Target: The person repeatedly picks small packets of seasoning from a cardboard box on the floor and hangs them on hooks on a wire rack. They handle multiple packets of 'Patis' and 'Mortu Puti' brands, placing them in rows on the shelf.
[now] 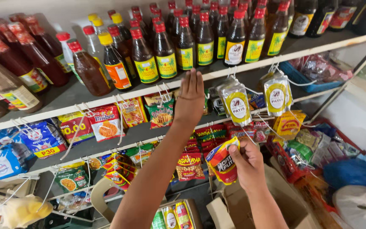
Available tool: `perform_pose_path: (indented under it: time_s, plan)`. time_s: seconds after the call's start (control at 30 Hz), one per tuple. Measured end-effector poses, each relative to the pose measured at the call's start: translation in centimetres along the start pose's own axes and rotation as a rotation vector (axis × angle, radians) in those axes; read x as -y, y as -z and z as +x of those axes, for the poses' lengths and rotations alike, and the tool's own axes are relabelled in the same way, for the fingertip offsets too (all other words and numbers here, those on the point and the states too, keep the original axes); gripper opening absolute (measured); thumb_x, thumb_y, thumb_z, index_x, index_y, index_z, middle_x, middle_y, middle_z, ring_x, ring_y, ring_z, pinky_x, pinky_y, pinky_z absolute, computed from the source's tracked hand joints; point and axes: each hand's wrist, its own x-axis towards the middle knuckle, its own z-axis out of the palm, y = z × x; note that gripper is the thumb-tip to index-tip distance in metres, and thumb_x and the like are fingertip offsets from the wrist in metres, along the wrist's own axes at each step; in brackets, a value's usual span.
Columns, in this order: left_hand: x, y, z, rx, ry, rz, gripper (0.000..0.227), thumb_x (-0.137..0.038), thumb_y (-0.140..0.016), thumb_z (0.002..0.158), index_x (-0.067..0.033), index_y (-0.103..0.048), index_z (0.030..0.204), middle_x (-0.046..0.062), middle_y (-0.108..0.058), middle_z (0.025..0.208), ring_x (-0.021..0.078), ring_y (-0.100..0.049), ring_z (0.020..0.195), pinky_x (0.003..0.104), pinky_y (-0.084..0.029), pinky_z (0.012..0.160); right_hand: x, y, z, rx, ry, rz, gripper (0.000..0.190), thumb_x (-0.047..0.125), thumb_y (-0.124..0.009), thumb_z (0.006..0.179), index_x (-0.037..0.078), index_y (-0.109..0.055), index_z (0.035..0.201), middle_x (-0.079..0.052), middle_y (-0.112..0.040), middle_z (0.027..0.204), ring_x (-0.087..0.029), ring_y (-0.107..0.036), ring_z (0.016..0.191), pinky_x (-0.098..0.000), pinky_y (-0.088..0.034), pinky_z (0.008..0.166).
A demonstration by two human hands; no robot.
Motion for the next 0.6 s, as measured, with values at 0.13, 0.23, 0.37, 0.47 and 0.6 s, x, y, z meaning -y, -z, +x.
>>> perform_pose_path:
  time_s: [0.13, 0.23, 0.37, 0.47, 0.6]
  plan:
    - [0.0, 3.8, -5.4, 0.038, 0.1, -0.355, 0.056, -0.005, -0.066, 0.09, 0.0058, -0.048, 0.143, 0.025, -0.055, 0.146, 0.0339, -0.058, 0.134, 0.042, -0.051, 0.112, -0.3, -0.6, -0.3, 0.055, -0.007, 0.097, 0.013, 0.016, -0.069, 0.101, 0.005, -0.062, 0.099, 0.003, -0.064, 0.092, -0.003, -0.056, 0.083, -0.0222, -0.047, 0.075]
    - [0.6, 5.5, -7.2, 0.077, 0.569, -0.566, 0.049, -0.019, -0.076, 0.094, -0.0068, -0.053, 0.136, 0.015, -0.066, 0.128, 0.0295, -0.066, 0.113, 0.042, -0.056, 0.098, -0.2, -1.3, -0.3, 0.056, -0.026, 0.107, 0.012, 0.016, -0.069, 0.1, 0.005, -0.063, 0.1, 0.002, -0.064, 0.093, -0.004, -0.056, 0.084, -0.0228, -0.047, 0.077]
    - [2.6, 6.0, -6.7, -0.094, 0.829, -0.607, 0.078, -0.037, -0.085, 0.084, 0.0031, -0.044, 0.138, 0.024, -0.06, 0.113, 0.0387, -0.065, 0.093, 0.046, -0.055, 0.075, 0.0, -2.0, -0.6, 0.064, -0.054, 0.133, 0.013, 0.017, -0.069, 0.099, 0.005, -0.063, 0.1, 0.002, -0.065, 0.093, -0.004, -0.057, 0.085, -0.023, -0.048, 0.077]
    - [4.5, 5.4, -5.0, -0.133, 0.701, -0.447, 0.076, -0.037, -0.082, 0.087, -0.003, -0.045, 0.144, 0.027, -0.059, 0.115, 0.0417, -0.065, 0.091, 0.046, -0.056, 0.065, 0.4, -2.1, -0.7, 0.093, -0.031, 0.109, 0.014, 0.017, -0.069, 0.1, 0.005, -0.063, 0.1, 0.001, -0.066, 0.094, -0.005, -0.057, 0.085, -0.023, -0.048, 0.078]
    - [5.9, 4.6, -4.8, -0.032, 0.641, -0.328, 0.052, -0.035, -0.075, 0.098, -0.0181, -0.057, 0.143, 0.014, -0.068, 0.107, 0.0345, -0.07, 0.086, 0.045, -0.056, 0.065, 0.8, -1.3, -1.3, 0.043, -0.09, 0.122, 0.013, 0.017, -0.069, 0.098, 0.005, -0.065, 0.1, 0.001, -0.066, 0.091, -0.005, -0.057, 0.082, -0.0232, -0.047, 0.075]
